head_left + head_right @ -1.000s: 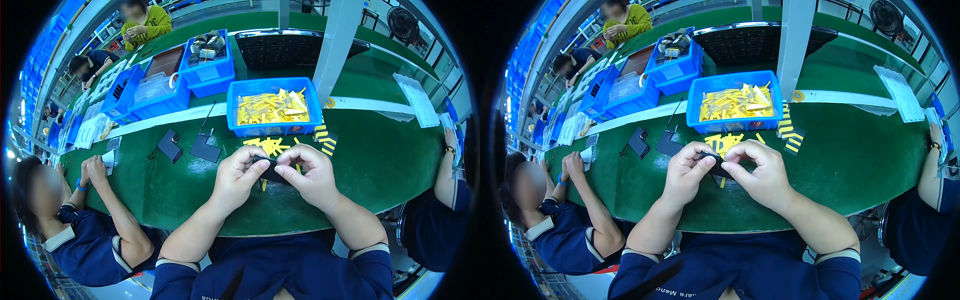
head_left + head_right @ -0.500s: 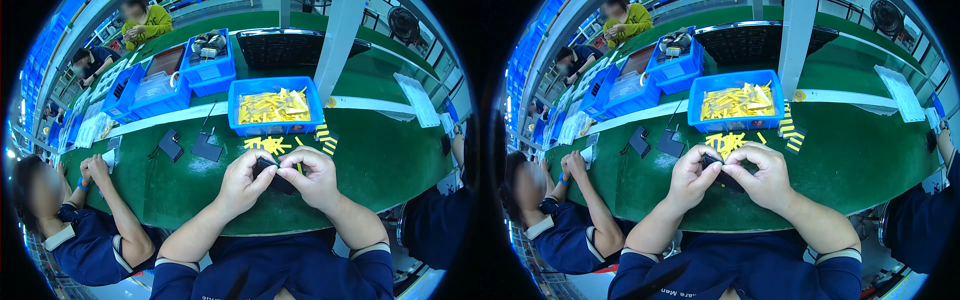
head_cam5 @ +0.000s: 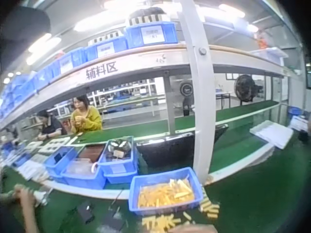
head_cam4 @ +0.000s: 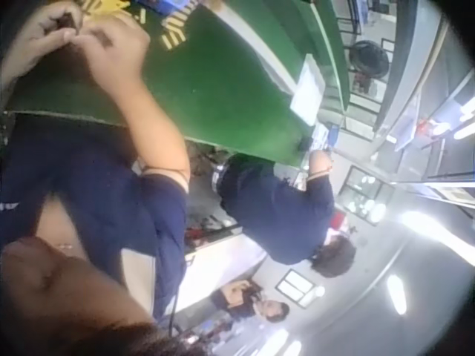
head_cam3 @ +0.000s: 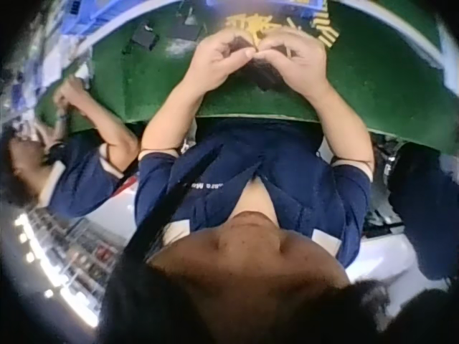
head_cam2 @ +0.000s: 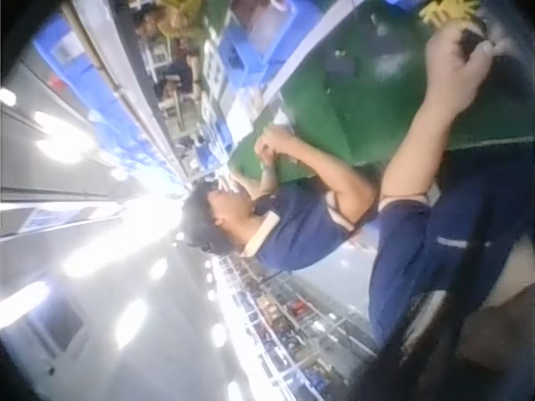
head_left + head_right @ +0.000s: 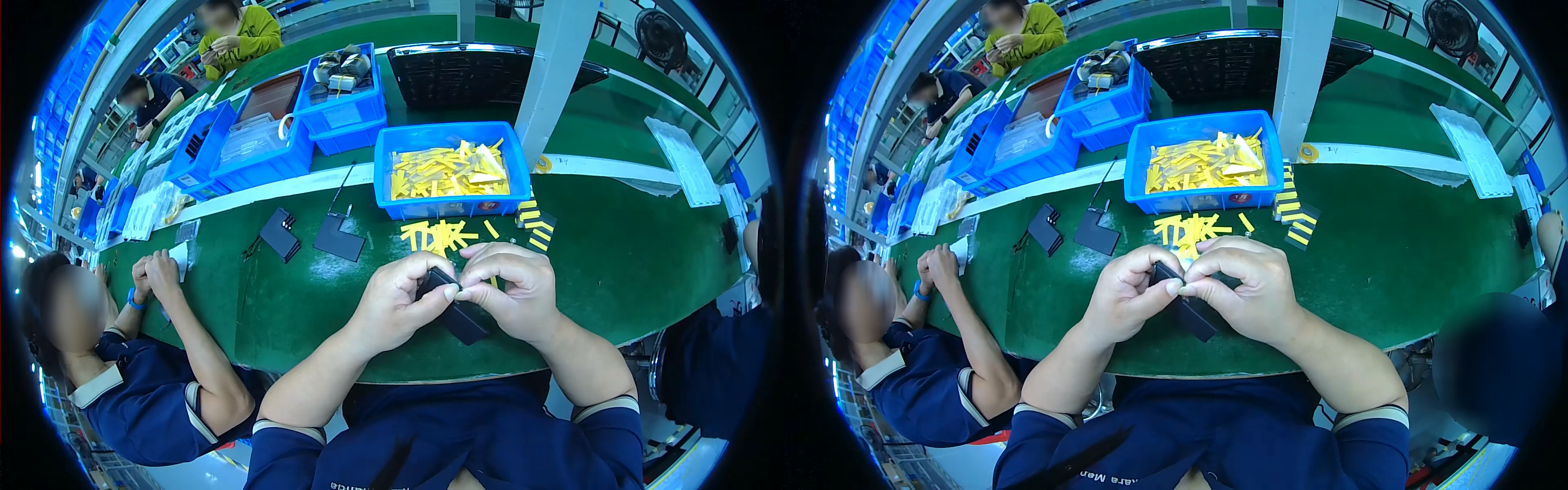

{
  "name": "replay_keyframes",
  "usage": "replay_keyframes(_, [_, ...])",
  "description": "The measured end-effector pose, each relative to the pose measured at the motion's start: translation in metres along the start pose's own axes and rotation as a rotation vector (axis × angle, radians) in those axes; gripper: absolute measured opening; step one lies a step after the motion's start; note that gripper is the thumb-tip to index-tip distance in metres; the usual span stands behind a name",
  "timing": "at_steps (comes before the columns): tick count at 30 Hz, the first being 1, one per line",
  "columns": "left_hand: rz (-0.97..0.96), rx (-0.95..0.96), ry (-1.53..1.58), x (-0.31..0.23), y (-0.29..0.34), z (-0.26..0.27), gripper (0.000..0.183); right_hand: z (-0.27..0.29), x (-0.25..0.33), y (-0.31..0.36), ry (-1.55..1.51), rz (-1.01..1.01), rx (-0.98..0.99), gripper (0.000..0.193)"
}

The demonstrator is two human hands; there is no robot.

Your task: The person sits at a green workbench in a factory setting and repeatedly picks up small black rectangular components and yellow plastic strips. They attach the yellow strips to the black components by hand, then place the finished units into a blue bin. The process is repetitive and involves fine motor manipulation of small parts.

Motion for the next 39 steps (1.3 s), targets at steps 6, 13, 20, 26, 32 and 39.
replay_keyframes(6, [0.047, 0.039, 0.007, 0.005, 0.002, -0.002, 0.009, -0.002, -0.002, 0.000, -0.070, 0.004, 0.032, 0.012])
replay_keyframes(13, [0.101, 0.033, 0.130, 0.005, -0.002, -0.003, 0.020, -0.004, -0.020, -0.005, -0.138, -0.140, 0.072, 0.015])
replay_keyframes(20, [-0.082, -0.098, -0.471, -0.019, -0.001, 0.002, 0.046, -0.003, -0.027, -0.007, -0.188, -0.214, 0.075, 0.020])
replay_keyframes(26, [-0.314, -0.134, -0.724, -0.032, 0.004, -0.011, 0.044, -0.004, -0.019, -0.006, -0.002, -0.205, 0.062, 0.009])
replay_keyframes(32, [-0.291, -0.216, -0.840, -0.035, 0.002, -0.001, 0.019, 0.005, -0.016, -0.006, 0.093, -0.172, -0.034, 0.010])
replay_keyframes(39, [-0.341, -0.230, -0.871, -0.041, 0.003, -0.004, 0.014, -0.007, -0.040, 0.002, -0.213, -0.345, -0.018, 0.010])
Point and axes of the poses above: each hand's wrist, its own y-axis away from the middle knuckle, its own z-axis out of the back of the hand, x = y × z, the point moved 10 cm from there along -y, towards the middle knuckle, and after that the axes turned 2 degrees about y, right-handed, at the moved point
